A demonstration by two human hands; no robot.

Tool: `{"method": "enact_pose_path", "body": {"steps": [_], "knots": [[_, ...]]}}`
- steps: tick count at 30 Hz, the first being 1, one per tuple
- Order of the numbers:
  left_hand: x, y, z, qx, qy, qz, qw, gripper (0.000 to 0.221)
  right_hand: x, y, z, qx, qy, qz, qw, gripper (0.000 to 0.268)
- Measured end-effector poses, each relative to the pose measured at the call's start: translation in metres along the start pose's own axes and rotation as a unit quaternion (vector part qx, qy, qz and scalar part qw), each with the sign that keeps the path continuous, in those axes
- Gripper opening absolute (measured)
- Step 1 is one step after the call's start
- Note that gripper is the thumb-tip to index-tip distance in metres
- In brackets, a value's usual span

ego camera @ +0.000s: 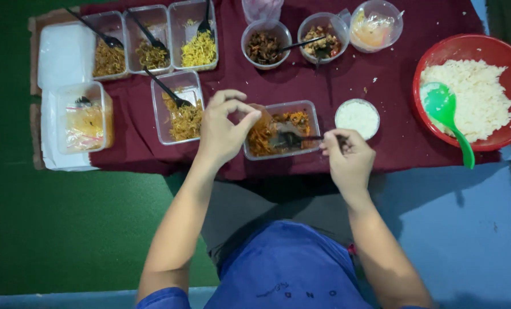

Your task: Mixing food ingredients with a spoon and wrapping food items in paper for packaging into a box

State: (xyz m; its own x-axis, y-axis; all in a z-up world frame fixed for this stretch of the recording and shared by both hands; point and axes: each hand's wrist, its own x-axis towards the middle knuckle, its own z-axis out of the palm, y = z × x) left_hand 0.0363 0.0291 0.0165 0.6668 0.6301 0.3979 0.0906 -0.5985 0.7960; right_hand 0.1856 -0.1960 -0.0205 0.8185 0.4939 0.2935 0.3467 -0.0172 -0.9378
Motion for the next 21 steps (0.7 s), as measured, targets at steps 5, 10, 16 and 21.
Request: {"method": "enact_pose_path", "body": {"steps": [5,10,16,21], "knots": [[0.010,0.004,0.000,0.034,0.019,-0.011,0.999,0.008,-0.012,0.012,-0.007,-0.135,-0.023,-0.006,0.991,0.020],[-0.016,0.023,0.014,0.074,0.023,0.094,0.993,0.002,-0.023,-0.018,-0.010,-0.274,0.035,-0.224,0.935,0.029],[-0.076,0.052,0.035,0.051,-0.021,0.127,0.990,0.008,-0.039,-0.044,0.010,-0.119,-0.055,-0.226,0.965,0.049],[-0.092,0.082,0.019,-0.044,-0.083,0.091,0.991,0.008,-0.046,-0.039,0.008,-0.033,-0.184,-0.101,0.977,0.016]]}}
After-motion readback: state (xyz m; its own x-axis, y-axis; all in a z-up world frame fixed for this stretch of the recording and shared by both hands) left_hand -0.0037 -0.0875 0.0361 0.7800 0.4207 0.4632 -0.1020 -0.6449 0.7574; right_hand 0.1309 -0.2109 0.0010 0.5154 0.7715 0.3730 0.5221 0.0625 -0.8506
